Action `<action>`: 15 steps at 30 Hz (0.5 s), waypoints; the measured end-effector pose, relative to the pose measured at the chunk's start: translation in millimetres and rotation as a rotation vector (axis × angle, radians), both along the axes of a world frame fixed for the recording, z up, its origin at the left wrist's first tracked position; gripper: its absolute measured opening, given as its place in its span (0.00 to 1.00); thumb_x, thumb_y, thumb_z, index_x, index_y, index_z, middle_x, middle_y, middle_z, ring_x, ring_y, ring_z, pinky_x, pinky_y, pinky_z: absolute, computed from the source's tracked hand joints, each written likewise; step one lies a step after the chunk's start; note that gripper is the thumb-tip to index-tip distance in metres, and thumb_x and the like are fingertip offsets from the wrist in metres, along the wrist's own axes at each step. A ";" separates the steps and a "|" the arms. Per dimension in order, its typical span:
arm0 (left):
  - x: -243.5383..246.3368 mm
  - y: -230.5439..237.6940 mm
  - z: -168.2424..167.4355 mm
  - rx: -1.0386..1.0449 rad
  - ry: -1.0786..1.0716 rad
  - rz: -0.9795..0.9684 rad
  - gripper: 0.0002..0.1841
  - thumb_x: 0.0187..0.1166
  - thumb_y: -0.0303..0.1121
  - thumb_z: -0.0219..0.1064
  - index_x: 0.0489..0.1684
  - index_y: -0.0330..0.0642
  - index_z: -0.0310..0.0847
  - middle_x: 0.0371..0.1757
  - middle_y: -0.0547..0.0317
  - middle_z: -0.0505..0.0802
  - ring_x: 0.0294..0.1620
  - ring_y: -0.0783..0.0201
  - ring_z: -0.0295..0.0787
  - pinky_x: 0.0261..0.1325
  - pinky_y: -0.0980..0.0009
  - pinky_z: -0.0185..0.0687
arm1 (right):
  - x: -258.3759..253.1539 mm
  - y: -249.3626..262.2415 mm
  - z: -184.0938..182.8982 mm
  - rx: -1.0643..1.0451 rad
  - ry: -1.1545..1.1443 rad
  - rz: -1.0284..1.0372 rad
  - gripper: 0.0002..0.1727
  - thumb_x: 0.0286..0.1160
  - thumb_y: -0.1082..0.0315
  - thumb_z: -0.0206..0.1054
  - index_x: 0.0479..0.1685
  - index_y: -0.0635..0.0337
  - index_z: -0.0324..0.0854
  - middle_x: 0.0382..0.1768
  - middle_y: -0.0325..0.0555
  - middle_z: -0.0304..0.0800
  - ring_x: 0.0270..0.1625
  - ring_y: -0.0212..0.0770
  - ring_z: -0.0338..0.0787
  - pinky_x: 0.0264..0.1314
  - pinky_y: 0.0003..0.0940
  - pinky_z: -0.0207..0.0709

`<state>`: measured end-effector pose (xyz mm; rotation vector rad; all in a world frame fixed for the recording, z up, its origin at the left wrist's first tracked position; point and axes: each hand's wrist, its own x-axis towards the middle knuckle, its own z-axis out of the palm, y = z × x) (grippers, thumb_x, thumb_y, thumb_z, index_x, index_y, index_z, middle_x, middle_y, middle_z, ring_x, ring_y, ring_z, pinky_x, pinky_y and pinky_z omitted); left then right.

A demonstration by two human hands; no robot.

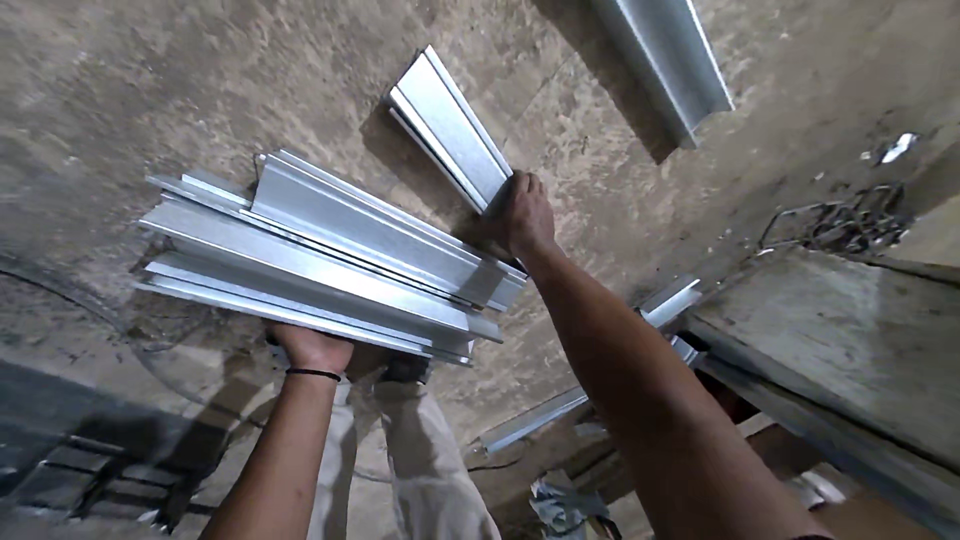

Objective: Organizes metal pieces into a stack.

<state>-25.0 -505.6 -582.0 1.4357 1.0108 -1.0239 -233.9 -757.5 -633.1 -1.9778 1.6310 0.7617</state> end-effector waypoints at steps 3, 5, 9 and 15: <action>0.5 0.4 1.2 0.013 0.006 -0.016 0.50 0.73 0.82 0.19 0.88 0.66 0.59 0.84 0.55 0.76 0.84 0.47 0.71 0.74 0.27 0.68 | 1.5 1.6 19.8 -0.017 -0.069 -0.009 0.58 0.40 0.41 0.88 0.76 0.64 0.67 0.74 0.63 0.75 0.63 0.64 0.87 0.56 0.62 0.84; 0.0 0.4 0.6 0.005 0.007 -0.013 0.50 0.72 0.82 0.18 0.88 0.66 0.59 0.85 0.55 0.76 0.84 0.47 0.71 0.75 0.28 0.68 | 5.3 6.6 42.7 -0.062 -0.155 0.034 0.57 0.41 0.39 0.87 0.75 0.64 0.69 0.71 0.63 0.77 0.56 0.62 0.90 0.49 0.61 0.86; -1.4 2.2 -0.9 0.009 -0.003 0.012 0.50 0.73 0.81 0.18 0.89 0.67 0.58 0.85 0.56 0.75 0.85 0.48 0.69 0.76 0.27 0.67 | 29.8 36.8 92.0 -0.032 -0.271 0.119 0.58 0.35 0.41 0.89 0.73 0.64 0.71 0.68 0.63 0.80 0.54 0.61 0.91 0.47 0.60 0.87; -4.2 4.3 -4.0 -0.041 0.002 0.016 0.50 0.74 0.79 0.16 0.89 0.62 0.58 0.83 0.54 0.77 0.82 0.48 0.73 0.75 0.29 0.69 | 27.0 96.2 57.4 0.293 -0.473 0.333 0.63 0.63 0.18 0.58 0.94 0.55 0.54 0.91 0.61 0.55 0.93 0.60 0.55 0.89 0.67 0.54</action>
